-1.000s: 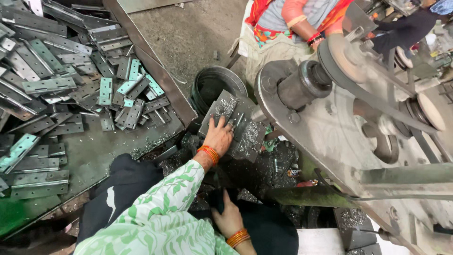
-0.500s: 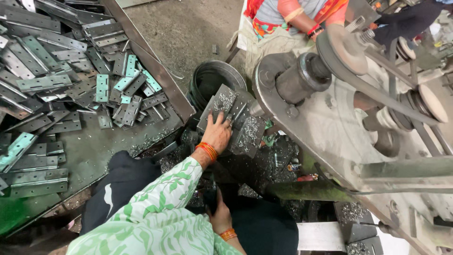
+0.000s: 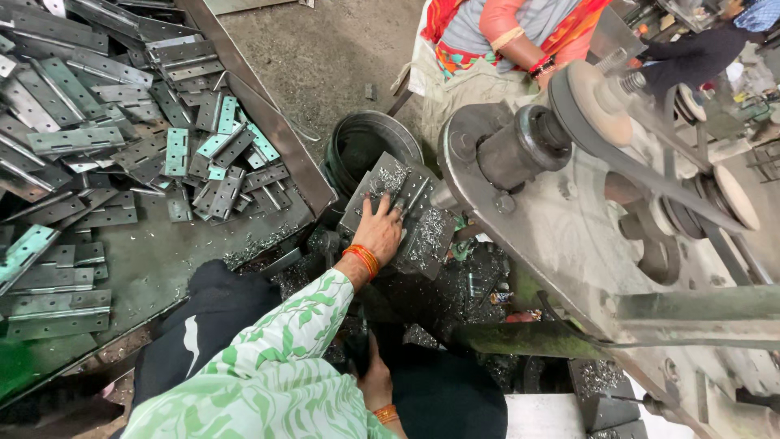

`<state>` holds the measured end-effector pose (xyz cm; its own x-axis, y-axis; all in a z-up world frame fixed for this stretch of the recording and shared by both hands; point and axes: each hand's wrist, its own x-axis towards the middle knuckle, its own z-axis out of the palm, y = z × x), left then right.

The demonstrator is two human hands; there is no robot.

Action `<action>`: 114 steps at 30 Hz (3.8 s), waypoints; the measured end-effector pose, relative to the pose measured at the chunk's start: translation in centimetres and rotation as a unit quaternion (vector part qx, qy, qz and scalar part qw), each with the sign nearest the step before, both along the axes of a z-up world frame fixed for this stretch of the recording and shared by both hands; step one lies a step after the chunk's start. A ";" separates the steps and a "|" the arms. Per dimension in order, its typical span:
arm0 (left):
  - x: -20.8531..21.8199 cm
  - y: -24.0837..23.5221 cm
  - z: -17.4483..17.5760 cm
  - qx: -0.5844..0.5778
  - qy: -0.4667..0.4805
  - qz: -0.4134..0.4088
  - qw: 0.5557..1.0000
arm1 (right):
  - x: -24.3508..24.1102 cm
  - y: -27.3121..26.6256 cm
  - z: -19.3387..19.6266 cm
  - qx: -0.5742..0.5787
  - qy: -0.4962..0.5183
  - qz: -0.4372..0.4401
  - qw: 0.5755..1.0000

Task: The person places metal L-brackets into a press machine, operates the machine to punch holes or shape them, and then removes them to a collection bin.

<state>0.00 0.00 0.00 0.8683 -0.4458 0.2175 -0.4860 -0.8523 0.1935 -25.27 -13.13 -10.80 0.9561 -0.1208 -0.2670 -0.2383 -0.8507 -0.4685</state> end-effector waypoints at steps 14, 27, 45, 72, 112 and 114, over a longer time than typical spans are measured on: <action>3.3 15.4 -1.9 -0.227 -0.077 0.323 0.915 | 4.0 0.7 12.7 -0.029 0.031 0.056 0.998; 4.7 21.6 -16.9 -0.066 0.021 0.515 0.854 | 5.2 1.7 13.4 -0.046 0.048 0.077 0.995; -1.1 18.7 -20.2 0.025 -0.082 0.392 0.916 | 5.0 1.8 13.8 -0.023 0.081 0.053 0.995; 1.1 16.4 -13.5 -0.367 0.014 0.458 0.810 | 4.8 2.0 13.8 -0.047 0.066 0.077 0.994; -3.7 2.3 1.7 0.041 -0.018 0.000 0.999 | 4.9 2.6 14.7 -0.077 0.101 0.068 0.990; -3.5 2.1 2.3 0.051 -0.001 -0.002 0.999 | 4.9 2.7 14.9 -0.085 0.105 0.069 0.988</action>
